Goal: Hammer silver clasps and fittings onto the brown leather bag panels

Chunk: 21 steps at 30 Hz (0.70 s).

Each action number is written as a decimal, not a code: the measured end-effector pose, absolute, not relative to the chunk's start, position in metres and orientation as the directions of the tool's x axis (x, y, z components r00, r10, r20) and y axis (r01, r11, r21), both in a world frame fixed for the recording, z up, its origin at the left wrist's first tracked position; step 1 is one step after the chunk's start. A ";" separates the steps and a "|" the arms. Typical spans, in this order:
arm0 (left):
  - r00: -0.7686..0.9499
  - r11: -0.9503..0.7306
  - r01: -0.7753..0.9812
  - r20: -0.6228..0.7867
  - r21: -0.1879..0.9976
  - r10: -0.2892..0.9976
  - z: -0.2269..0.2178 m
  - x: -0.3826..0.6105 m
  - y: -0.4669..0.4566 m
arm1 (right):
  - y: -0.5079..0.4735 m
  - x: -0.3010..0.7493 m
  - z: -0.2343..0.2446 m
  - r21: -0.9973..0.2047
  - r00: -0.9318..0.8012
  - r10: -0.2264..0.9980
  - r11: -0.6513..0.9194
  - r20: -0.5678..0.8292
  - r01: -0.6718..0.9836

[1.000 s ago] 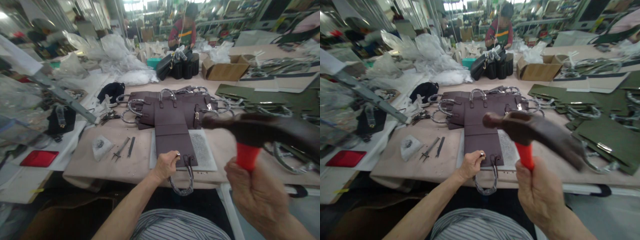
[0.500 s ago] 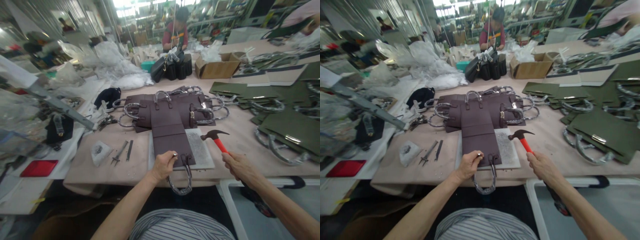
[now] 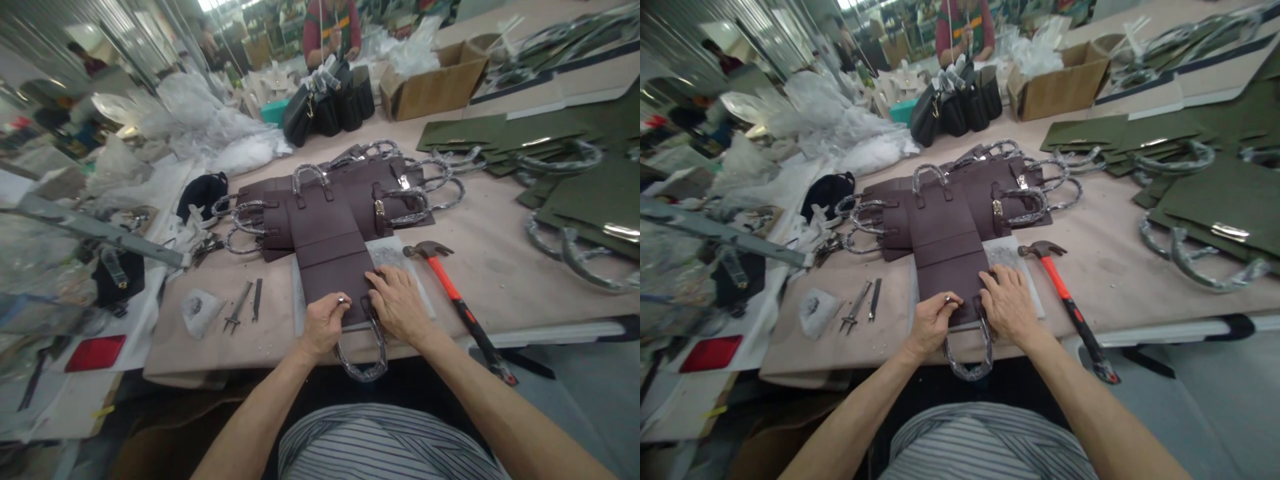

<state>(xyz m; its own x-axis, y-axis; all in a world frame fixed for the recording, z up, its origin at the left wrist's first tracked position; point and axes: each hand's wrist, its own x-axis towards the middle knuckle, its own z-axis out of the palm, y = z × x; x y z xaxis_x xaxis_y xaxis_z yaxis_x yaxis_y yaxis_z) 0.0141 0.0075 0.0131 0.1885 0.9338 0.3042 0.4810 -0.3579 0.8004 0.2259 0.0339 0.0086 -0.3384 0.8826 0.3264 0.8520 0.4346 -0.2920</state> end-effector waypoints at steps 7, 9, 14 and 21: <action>0.244 -0.512 0.441 0.451 0.737 0.859 0.044 0.024 0.008 | 0.033 0.227 0.006 -0.269 -0.352 0.886 0.433 0.300 0.860; 0.020 -0.383 0.449 0.419 0.807 0.908 0.057 0.016 0.018 | 0.033 0.228 0.007 -0.284 -0.346 0.889 0.429 0.299 0.857; -0.280 -0.037 0.499 0.201 0.866 0.939 0.059 -0.039 0.029 | 0.033 0.227 0.006 -0.330 -0.340 0.893 0.429 0.294 0.841; -0.359 0.101 0.581 0.144 0.808 0.922 0.021 -0.085 0.005 | 0.033 0.226 0.009 -0.349 -0.335 0.898 0.423 0.284 0.836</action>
<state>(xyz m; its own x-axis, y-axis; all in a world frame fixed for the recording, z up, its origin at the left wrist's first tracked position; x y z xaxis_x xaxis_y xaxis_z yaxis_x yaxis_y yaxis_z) -0.0850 0.0050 0.0206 -0.3595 0.9220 0.1436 0.5808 0.1007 0.8078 0.2262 0.0334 0.0094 -0.3354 0.8981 0.2844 0.8363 0.4228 -0.3490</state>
